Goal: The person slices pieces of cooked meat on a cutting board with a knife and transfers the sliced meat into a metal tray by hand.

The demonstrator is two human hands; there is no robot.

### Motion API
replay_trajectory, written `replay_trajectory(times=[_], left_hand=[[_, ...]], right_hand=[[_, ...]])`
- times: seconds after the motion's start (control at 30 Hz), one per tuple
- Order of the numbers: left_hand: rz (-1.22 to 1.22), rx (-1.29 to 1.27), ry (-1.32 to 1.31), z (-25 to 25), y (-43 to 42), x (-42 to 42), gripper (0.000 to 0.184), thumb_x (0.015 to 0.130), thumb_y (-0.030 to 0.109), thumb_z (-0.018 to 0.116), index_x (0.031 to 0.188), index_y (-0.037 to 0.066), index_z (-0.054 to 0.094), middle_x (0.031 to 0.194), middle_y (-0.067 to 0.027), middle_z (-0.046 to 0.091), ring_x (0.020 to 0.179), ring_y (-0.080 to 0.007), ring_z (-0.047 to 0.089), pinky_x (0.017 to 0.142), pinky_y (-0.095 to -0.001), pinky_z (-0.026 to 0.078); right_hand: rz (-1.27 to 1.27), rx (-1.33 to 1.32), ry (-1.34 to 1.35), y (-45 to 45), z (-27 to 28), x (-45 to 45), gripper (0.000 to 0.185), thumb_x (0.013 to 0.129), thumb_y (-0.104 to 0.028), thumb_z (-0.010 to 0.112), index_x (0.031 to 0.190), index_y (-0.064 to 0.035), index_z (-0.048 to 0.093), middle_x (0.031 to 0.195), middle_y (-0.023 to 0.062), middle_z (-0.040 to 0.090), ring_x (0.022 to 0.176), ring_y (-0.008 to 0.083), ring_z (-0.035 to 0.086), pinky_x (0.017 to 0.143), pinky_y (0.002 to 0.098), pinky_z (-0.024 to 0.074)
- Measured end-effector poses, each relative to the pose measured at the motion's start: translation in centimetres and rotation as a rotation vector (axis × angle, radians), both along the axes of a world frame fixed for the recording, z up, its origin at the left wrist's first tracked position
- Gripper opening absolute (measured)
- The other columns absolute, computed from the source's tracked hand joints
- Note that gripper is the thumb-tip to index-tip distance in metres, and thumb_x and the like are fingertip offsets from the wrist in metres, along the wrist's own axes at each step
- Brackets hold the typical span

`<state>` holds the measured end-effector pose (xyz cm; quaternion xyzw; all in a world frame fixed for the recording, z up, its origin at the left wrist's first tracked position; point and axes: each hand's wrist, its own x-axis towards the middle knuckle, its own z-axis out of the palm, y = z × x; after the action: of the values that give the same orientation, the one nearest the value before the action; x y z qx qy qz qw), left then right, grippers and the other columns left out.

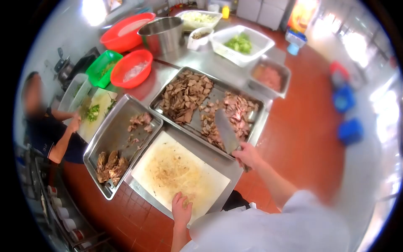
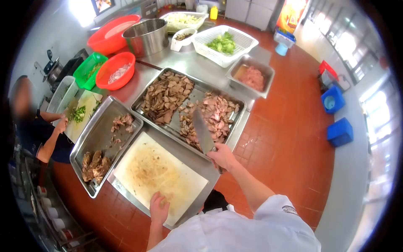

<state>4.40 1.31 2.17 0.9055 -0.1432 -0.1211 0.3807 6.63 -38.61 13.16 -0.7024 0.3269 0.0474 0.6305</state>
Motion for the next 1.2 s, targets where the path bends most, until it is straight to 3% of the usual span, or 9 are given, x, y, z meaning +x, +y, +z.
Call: replay_trajectory(times=[0.07, 0.17, 0.37, 0.57, 0.73, 0.97, 1.07, 1.13, 1.2], left_hand=[[-0.031, 0.000, -0.003, -0.1, 0.3, 0.3, 0.036, 0.082, 0.012, 0.080, 0.116, 0.003, 0.074, 0.149, -0.0196, 0.058, 0.141, -0.0387, 0.050, 0.117, -0.0453, 0.043], [-0.056, -0.009, -0.001, -0.5, 0.7, 0.4, 0.037, 0.082, 0.012, 0.080, 0.117, 0.003, 0.074, 0.149, -0.0203, 0.058, 0.142, -0.0387, 0.050, 0.117, -0.0453, 0.043], [-0.079, -0.010, 0.002, -0.6, 1.1, 0.6, 0.038, 0.082, 0.014, 0.081, 0.117, 0.003, 0.074, 0.149, -0.0210, 0.058, 0.142, -0.0388, 0.049, 0.118, -0.0454, 0.043], [-0.102, -0.045, 0.005, -1.0, 1.5, 0.5, 0.037, 0.081, 0.016, 0.081, 0.115, 0.002, 0.074, 0.149, -0.0221, 0.057, 0.143, -0.0410, 0.047, 0.119, -0.0476, 0.041], [-0.103, 0.046, 0.021, -1.5, 1.6, 0.2, 0.040, 0.084, 0.020, 0.080, 0.120, 0.004, 0.073, 0.152, -0.0212, 0.055, 0.144, -0.0383, 0.047, 0.119, -0.0443, 0.041], [-0.006, -0.055, 0.064, 0.2, 1.0, 0.6, 0.045, 0.085, 0.020, 0.080, 0.125, 0.004, 0.070, 0.147, -0.0172, 0.060, 0.140, -0.0350, 0.052, 0.116, -0.0440, 0.044], [0.209, -0.113, 0.095, 0.4, 2.4, 2.0, 0.046, 0.087, 0.020, 0.079, 0.130, 0.006, 0.068, 0.140, -0.0160, 0.065, 0.131, -0.0320, 0.060, 0.109, -0.0421, 0.050], [0.443, -0.187, 0.113, 1.3, 4.9, 4.8, 0.046, 0.088, 0.020, 0.078, 0.132, 0.007, 0.068, 0.135, -0.0149, 0.069, 0.123, -0.0301, 0.066, 0.104, -0.0408, 0.053], [0.603, -0.109, -0.067, 2.0, 7.8, 8.2, 0.045, 0.090, 0.019, 0.077, 0.133, 0.007, 0.068, 0.126, -0.0135, 0.073, 0.114, -0.0288, 0.070, 0.098, -0.0397, 0.055]], right_hand=[[0.086, 0.033, 0.021, -0.6, -1.3, -0.6, 0.015, 0.086, -0.010, 0.069, 0.092, 0.0032, 0.067, 0.062, 0.0087, 0.061, 0.047, 0.0182, 0.059, 0.044, 0.0350, 0.0478], [-0.060, 0.117, 0.038, -3.5, -4.2, 0.2, 0.014, 0.087, -0.009, 0.070, 0.093, 0.0028, 0.067, 0.063, 0.0082, 0.061, 0.047, 0.0178, 0.058, 0.042, 0.0346, 0.0466], [-0.228, 0.088, -0.044, -2.4, 0.3, 2.2, 0.013, 0.088, -0.007, 0.070, 0.095, 0.0031, 0.067, 0.063, 0.0078, 0.060, 0.045, 0.0174, 0.056, 0.041, 0.0348, 0.0470], [-0.385, 0.087, -0.008, -4.7, -4.0, 1.2, 0.018, 0.087, -0.008, 0.072, 0.103, 0.0009, 0.070, 0.067, 0.0062, 0.061, 0.049, 0.0151, 0.056, 0.046, 0.0349, 0.0492], [-0.153, -0.103, -0.023, -0.5, 0.5, -1.2, 0.016, 0.090, -0.012, 0.071, 0.103, -0.0024, 0.070, 0.066, 0.0020, 0.060, 0.051, 0.0126, 0.055, 0.047, 0.0333, 0.0484], [0.152, -0.223, 0.099, 9.1, -3.8, -5.4, 0.027, 0.094, -0.023, 0.074, 0.086, -0.0001, 0.064, 0.061, 0.0058, 0.062, 0.052, 0.0133, 0.061, 0.048, 0.0333, 0.0481], [0.222, -0.267, 0.159, 12.6, -3.5, -5.8, 0.031, 0.095, -0.027, 0.073, 0.085, 0.0005, 0.062, 0.062, 0.0135, 0.064, 0.053, 0.0246, 0.065, 0.053, 0.0396, 0.0509], [0.315, -0.475, 0.077, 12.8, -5.8, -6.7, 0.032, 0.095, -0.028, 0.070, 0.087, 0.0011, 0.062, 0.065, 0.0197, 0.064, 0.060, 0.0359, 0.067, 0.058, 0.0452, 0.0520], [0.369, -0.569, 0.058, 12.6, -6.9, -6.9, 0.032, 0.096, -0.029, 0.067, 0.089, 0.0014, 0.062, 0.068, 0.0244, 0.065, 0.067, 0.0447, 0.067, 0.063, 0.0502, 0.0523]])
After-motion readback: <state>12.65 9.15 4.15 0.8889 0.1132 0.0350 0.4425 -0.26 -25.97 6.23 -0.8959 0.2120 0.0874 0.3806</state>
